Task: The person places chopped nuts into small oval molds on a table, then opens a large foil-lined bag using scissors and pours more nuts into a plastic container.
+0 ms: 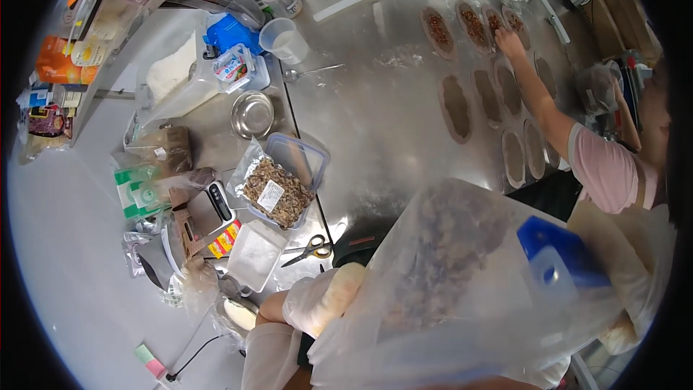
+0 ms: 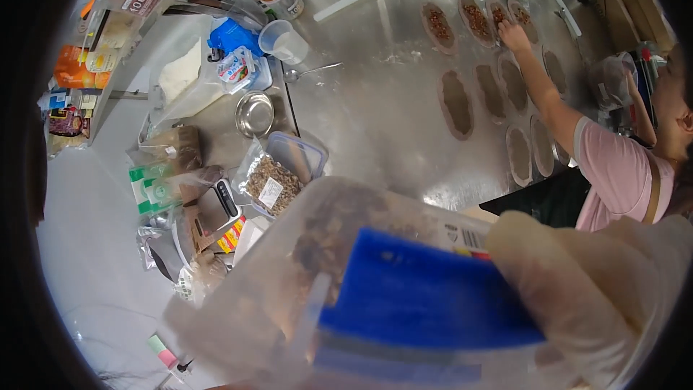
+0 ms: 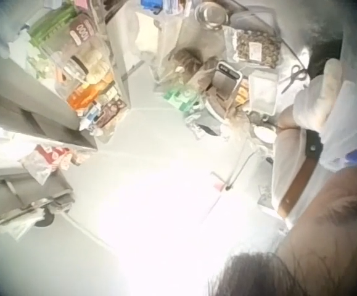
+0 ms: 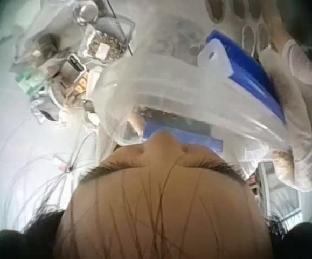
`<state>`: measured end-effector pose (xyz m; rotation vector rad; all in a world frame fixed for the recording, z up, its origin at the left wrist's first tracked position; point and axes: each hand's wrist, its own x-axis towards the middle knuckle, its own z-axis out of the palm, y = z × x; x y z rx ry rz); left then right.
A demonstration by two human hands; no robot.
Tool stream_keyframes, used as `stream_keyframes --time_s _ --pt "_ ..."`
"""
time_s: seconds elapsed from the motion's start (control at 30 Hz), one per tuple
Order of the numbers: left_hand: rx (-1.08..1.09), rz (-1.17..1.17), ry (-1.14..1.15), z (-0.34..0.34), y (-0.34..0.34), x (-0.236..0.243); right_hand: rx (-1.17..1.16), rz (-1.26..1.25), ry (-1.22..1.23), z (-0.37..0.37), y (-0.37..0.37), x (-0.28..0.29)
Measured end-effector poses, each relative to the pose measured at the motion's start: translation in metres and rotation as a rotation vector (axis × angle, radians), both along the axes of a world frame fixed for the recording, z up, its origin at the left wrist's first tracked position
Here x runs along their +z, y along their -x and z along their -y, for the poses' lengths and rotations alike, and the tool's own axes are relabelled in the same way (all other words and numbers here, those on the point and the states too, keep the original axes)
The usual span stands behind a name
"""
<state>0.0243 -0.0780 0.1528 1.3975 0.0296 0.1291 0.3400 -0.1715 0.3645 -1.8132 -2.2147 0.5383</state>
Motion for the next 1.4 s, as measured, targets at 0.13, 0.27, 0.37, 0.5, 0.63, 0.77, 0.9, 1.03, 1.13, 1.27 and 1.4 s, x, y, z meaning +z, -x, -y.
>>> stream_keyframes --time_s 0.13,0.27,0.37,0.5,0.63,0.77,0.9,1.03,1.13,1.27,1.4 --pt "0.304 0.411 -0.450 0.008 0.002 -0.009 -0.035 0.132 -0.059 0.001 0.023 0.013" --pt "0.162 0.416 -0.355 -0.008 -0.010 0.024 -0.039 0.203 -0.105 0.000 0.037 0.016" --pt "0.151 0.416 -0.281 -0.005 -0.005 0.023 -0.037 0.238 -0.128 -0.002 0.044 0.021" --pt "0.198 0.412 -0.381 -0.008 -0.005 0.029 -0.047 0.277 -0.150 -0.002 0.049 0.025" --pt "0.187 0.427 -0.485 -0.002 0.014 0.002 -0.078 0.316 -0.166 0.002 0.051 0.033" --pt "0.269 0.284 -0.426 -0.001 0.010 -0.008 -0.102 0.299 -0.159 -0.006 0.040 0.018" --pt "0.546 -0.256 -0.131 -0.012 -0.018 -0.009 -0.219 -0.136 0.034 -0.018 0.010 -0.025" --pt "0.618 -0.262 0.338 -0.019 -0.053 -0.092 -0.635 -0.505 0.030 -0.023 0.003 -0.188" --pt "0.642 -0.382 0.462 -0.029 -0.095 -0.137 -0.935 -0.439 -0.068 0.000 0.013 -0.345" --pt "0.591 -0.600 0.125 -0.031 -0.111 -0.188 -1.139 -0.278 0.068 0.010 0.037 -0.435" --pt "0.690 -0.650 -0.051 -0.026 -0.105 -0.220 -1.023 0.019 -0.309 -0.015 0.051 -0.409"
